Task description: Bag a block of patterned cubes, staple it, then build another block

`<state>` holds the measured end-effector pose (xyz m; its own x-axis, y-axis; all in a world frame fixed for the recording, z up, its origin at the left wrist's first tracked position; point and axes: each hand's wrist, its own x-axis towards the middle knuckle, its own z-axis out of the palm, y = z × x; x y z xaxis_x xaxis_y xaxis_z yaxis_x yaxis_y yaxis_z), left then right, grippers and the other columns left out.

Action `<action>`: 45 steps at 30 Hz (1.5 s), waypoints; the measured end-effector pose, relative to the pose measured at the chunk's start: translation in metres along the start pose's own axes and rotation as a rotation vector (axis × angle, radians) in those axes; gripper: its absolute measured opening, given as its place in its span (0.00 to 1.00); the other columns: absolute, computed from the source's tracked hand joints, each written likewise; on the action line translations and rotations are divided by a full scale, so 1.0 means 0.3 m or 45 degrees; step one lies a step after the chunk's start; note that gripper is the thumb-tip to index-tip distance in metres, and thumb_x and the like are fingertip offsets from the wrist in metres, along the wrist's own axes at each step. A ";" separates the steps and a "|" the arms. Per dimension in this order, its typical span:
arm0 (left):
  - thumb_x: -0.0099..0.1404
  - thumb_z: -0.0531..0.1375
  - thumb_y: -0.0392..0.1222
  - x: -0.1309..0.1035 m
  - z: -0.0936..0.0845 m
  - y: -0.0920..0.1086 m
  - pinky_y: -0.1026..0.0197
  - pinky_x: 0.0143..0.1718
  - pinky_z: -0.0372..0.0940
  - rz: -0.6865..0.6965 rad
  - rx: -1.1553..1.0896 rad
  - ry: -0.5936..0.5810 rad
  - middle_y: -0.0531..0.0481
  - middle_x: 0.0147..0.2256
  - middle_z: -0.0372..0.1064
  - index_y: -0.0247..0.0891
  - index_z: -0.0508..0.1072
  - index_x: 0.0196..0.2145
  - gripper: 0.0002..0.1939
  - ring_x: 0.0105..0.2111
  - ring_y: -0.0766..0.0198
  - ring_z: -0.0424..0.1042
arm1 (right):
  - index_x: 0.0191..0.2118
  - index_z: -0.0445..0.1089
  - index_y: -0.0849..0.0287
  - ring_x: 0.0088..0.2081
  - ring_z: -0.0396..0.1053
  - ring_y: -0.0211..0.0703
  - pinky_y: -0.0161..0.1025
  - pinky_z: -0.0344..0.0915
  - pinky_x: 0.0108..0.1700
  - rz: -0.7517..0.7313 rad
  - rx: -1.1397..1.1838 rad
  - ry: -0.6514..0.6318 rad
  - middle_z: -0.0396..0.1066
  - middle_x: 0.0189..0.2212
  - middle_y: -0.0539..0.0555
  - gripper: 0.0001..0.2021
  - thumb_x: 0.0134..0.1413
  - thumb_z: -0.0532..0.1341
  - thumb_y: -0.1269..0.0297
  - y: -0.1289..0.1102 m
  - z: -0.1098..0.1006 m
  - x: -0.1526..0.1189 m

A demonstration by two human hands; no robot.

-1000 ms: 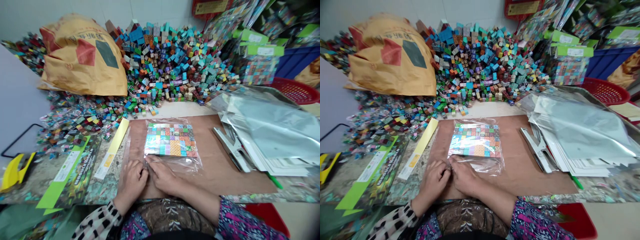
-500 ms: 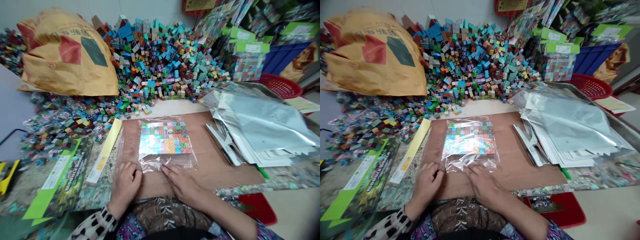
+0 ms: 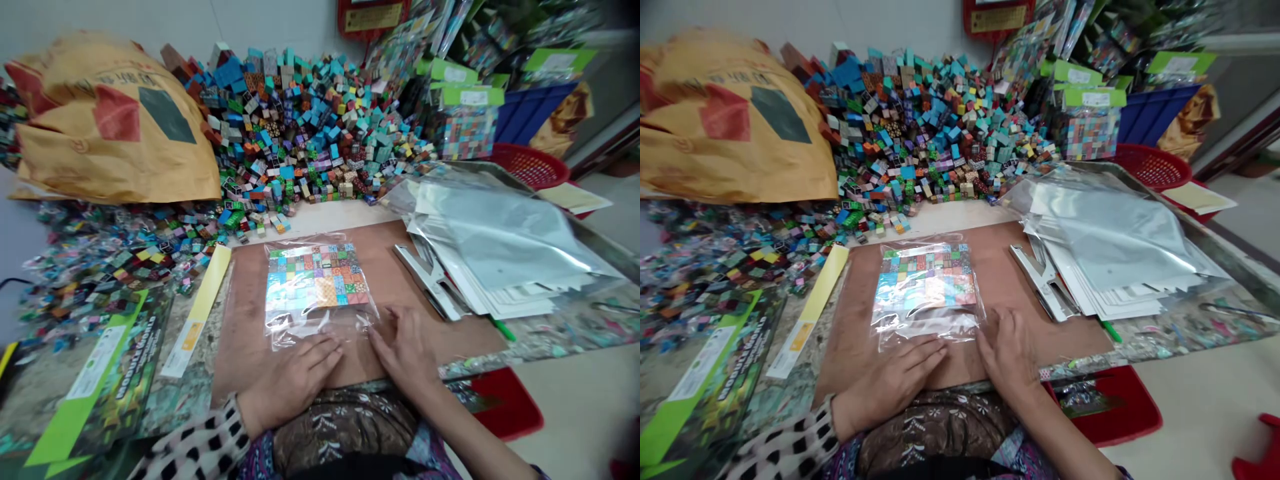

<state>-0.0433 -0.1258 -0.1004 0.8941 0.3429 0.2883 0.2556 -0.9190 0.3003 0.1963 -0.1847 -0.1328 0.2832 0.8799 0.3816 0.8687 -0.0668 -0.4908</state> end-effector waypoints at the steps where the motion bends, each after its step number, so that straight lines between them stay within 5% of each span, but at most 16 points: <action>1: 0.72 0.47 0.32 0.030 0.009 -0.007 0.54 0.59 0.63 0.024 -0.014 -0.091 0.39 0.58 0.66 0.32 0.60 0.61 0.21 0.62 0.56 0.60 | 0.52 0.62 0.65 0.42 0.66 0.53 0.49 0.66 0.43 0.018 0.006 -0.032 0.66 0.40 0.62 0.19 0.61 0.56 0.57 0.007 0.007 0.005; 5: 0.73 0.45 0.35 0.145 0.055 -0.039 0.50 0.64 0.57 0.047 -0.104 -0.293 0.37 0.62 0.60 0.32 0.58 0.63 0.22 0.65 0.56 0.54 | 0.38 0.66 0.60 0.37 0.65 0.49 0.43 0.61 0.39 0.019 -0.098 -0.133 0.66 0.32 0.56 0.09 0.63 0.54 0.60 0.006 0.014 0.012; 10: 0.74 0.43 0.34 0.232 0.129 -0.073 0.53 0.63 0.58 -0.039 -0.154 -0.267 0.37 0.61 0.63 0.30 0.64 0.59 0.21 0.63 0.58 0.59 | 0.30 0.66 0.57 0.33 0.62 0.47 0.42 0.53 0.37 -0.116 -0.260 -0.182 0.67 0.28 0.54 0.14 0.67 0.49 0.64 -0.019 0.014 0.003; 21: 0.74 0.44 0.36 0.212 0.157 -0.056 0.51 0.65 0.56 -0.068 0.000 -0.257 0.36 0.63 0.59 0.28 0.58 0.63 0.22 0.64 0.55 0.57 | 0.30 0.65 0.58 0.33 0.61 0.47 0.42 0.49 0.37 -0.195 -0.162 -0.175 0.68 0.27 0.54 0.15 0.68 0.48 0.65 -0.005 0.005 0.004; 45: 0.71 0.46 0.33 0.254 0.176 -0.033 0.48 0.59 0.64 -0.205 -0.162 -0.035 0.37 0.54 0.69 0.31 0.66 0.56 0.20 0.56 0.54 0.67 | 0.31 0.67 0.59 0.35 0.61 0.48 0.42 0.48 0.39 -0.333 -0.191 -0.313 0.69 0.29 0.55 0.14 0.66 0.48 0.69 0.015 -0.005 0.014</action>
<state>0.0415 -0.1008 -0.1294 0.8558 0.4759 0.2028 0.3486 -0.8202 0.4536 0.2020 -0.1820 -0.1324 -0.0454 0.9617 0.2704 0.9537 0.1223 -0.2749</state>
